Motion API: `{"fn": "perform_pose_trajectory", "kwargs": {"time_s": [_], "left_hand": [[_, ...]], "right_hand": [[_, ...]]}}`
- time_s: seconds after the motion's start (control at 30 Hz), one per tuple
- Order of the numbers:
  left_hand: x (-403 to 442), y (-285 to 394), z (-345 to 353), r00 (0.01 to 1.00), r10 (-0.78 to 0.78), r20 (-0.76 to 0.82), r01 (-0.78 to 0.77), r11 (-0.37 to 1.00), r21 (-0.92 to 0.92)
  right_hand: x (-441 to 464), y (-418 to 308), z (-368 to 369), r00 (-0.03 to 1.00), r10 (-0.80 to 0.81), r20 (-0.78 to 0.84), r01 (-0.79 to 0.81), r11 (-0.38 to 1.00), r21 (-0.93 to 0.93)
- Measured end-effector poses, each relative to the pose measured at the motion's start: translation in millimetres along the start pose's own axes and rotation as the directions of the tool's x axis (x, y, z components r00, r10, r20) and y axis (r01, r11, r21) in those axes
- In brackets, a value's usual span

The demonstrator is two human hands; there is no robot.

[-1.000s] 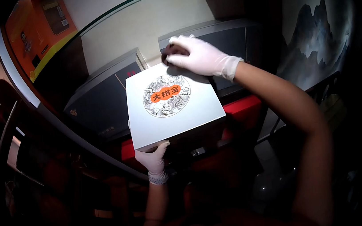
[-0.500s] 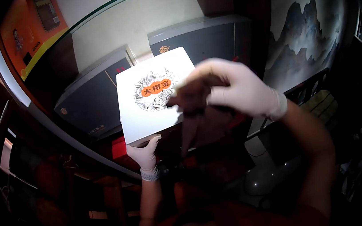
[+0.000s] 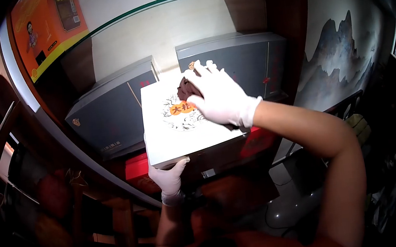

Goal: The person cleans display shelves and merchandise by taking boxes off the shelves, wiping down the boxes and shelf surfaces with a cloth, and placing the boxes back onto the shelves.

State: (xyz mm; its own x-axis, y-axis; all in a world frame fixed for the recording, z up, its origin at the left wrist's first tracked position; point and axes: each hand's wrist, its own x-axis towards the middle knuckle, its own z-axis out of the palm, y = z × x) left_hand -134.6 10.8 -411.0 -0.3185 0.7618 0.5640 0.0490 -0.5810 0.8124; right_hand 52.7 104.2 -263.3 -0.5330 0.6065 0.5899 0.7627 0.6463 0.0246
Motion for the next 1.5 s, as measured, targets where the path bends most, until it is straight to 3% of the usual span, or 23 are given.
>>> {"fn": "perform_pose_trajectory", "kwargs": {"time_s": [0.07,0.13,0.27,0.33,0.37,0.43,0.47,0.5,0.57,0.63,0.67,0.7,0.8,0.9,0.93,1.0,1.07,1.13,1.17,1.23,1.3,1.37,1.5], "left_hand": [[-1.9,-2.6,-0.2,1.000,-0.004,0.000,0.004,1.000,-0.018],[-0.1,-4.9,-2.3,1.000,-0.019,0.011,0.020,0.999,-0.026],[3.9,-1.8,-3.2,0.999,-0.006,0.033,0.006,1.000,-0.011],[1.4,1.2,-3.6,1.000,-0.015,0.025,0.015,1.000,-0.011],[0.5,-0.4,-6.0,1.000,0.014,0.014,-0.014,0.999,0.034],[2.3,-5.7,-7.3,0.997,0.076,-0.004,-0.075,0.991,0.115],[3.0,2.3,-4.6,0.997,0.078,-0.006,-0.078,0.994,0.075],[3.8,-3.4,-3.3,0.961,0.276,-0.003,-0.266,0.928,0.263],[2.9,-6.6,-5.9,0.951,0.308,-0.020,-0.290,0.915,0.279],[-0.6,-4.1,-8.2,0.997,-0.037,-0.068,0.031,0.996,-0.086],[-1.2,-3.0,-8.9,0.976,-0.212,-0.043,0.193,0.944,-0.268],[0.5,-2.6,-6.4,0.993,0.095,0.069,-0.097,0.995,0.020],[3.3,13.5,-0.1,0.993,0.094,0.077,-0.085,0.990,-0.110],[9.4,17.7,0.7,0.981,0.168,0.102,-0.159,0.983,-0.091],[9.7,19.8,0.9,0.978,0.172,0.116,-0.160,0.981,-0.108],[6.4,9.7,-4.2,0.982,0.134,0.135,-0.122,0.988,-0.092],[8.1,6.9,-4.3,0.985,0.098,0.142,-0.086,0.992,-0.093],[6.7,9.9,-4.1,0.988,0.034,0.153,-0.019,0.995,-0.101],[7.6,11.0,-2.7,0.988,0.096,0.124,-0.090,0.995,-0.052],[8.8,12.2,1.1,0.972,0.224,0.072,-0.228,0.973,0.047],[9.2,9.4,-0.3,0.962,0.260,0.080,-0.267,0.958,0.104],[10.2,-0.5,-5.5,0.956,0.284,0.077,-0.292,0.946,0.139],[15.8,1.0,-0.8,0.941,0.332,0.068,-0.339,0.924,0.178]], "right_hand": [[32.5,14.2,3.8,0.983,0.146,0.112,-0.166,0.966,0.196],[54.9,5.3,11.2,0.971,0.232,0.055,-0.238,0.947,0.215],[91.4,-41.7,42.0,0.997,-0.034,0.073,-0.006,0.871,0.491],[97.0,-63.2,40.2,0.978,-0.184,0.100,0.105,0.844,0.526],[92.2,-69.6,42.2,0.970,-0.242,-0.032,0.232,0.877,0.420],[66.4,-73.2,42.3,0.863,-0.500,-0.078,0.442,0.670,0.597],[49.7,-82.4,28.7,0.834,-0.552,0.030,0.414,0.660,0.626],[29.8,-86.6,17.4,0.780,-0.624,0.057,0.444,0.615,0.651],[-4.2,-80.3,9.1,0.645,-0.763,-0.027,0.567,0.455,0.687],[-27.6,-65.0,-12.6,0.521,-0.851,0.069,0.650,0.447,0.614],[-38.7,-51.1,-22.0,0.450,-0.882,0.141,0.711,0.449,0.540],[-49.7,-34.3,-28.9,0.492,-0.857,0.152,0.678,0.487,0.551],[-76.3,23.8,-44.6,0.671,-0.723,0.165,0.542,0.630,0.556],[-95.4,78.6,-57.5,0.931,-0.342,0.129,0.247,0.849,0.468],[-92.1,97.4,-50.5,0.968,-0.195,0.157,0.126,0.922,0.367],[-72.3,120.7,-34.9,0.996,0.078,0.052,-0.093,0.902,0.422],[-25.4,80.9,-32.7,0.974,0.127,-0.189,-0.014,0.862,0.507],[18.3,17.0,-34.8,0.901,-0.170,-0.400,0.331,0.864,0.378],[37.2,-9.9,-27.3,0.852,-0.286,-0.440,0.433,0.856,0.282],[52.7,-54.4,-13.3,0.951,-0.276,-0.138,0.306,0.904,0.300],[72.7,-89.0,13.6,0.953,-0.226,0.201,0.145,0.924,0.353],[81.7,-95.1,31.8,0.945,-0.213,0.250,0.185,0.974,0.131],[80.2,-55.2,40.4,0.980,-0.199,0.017,0.173,0.889,0.424]]}}
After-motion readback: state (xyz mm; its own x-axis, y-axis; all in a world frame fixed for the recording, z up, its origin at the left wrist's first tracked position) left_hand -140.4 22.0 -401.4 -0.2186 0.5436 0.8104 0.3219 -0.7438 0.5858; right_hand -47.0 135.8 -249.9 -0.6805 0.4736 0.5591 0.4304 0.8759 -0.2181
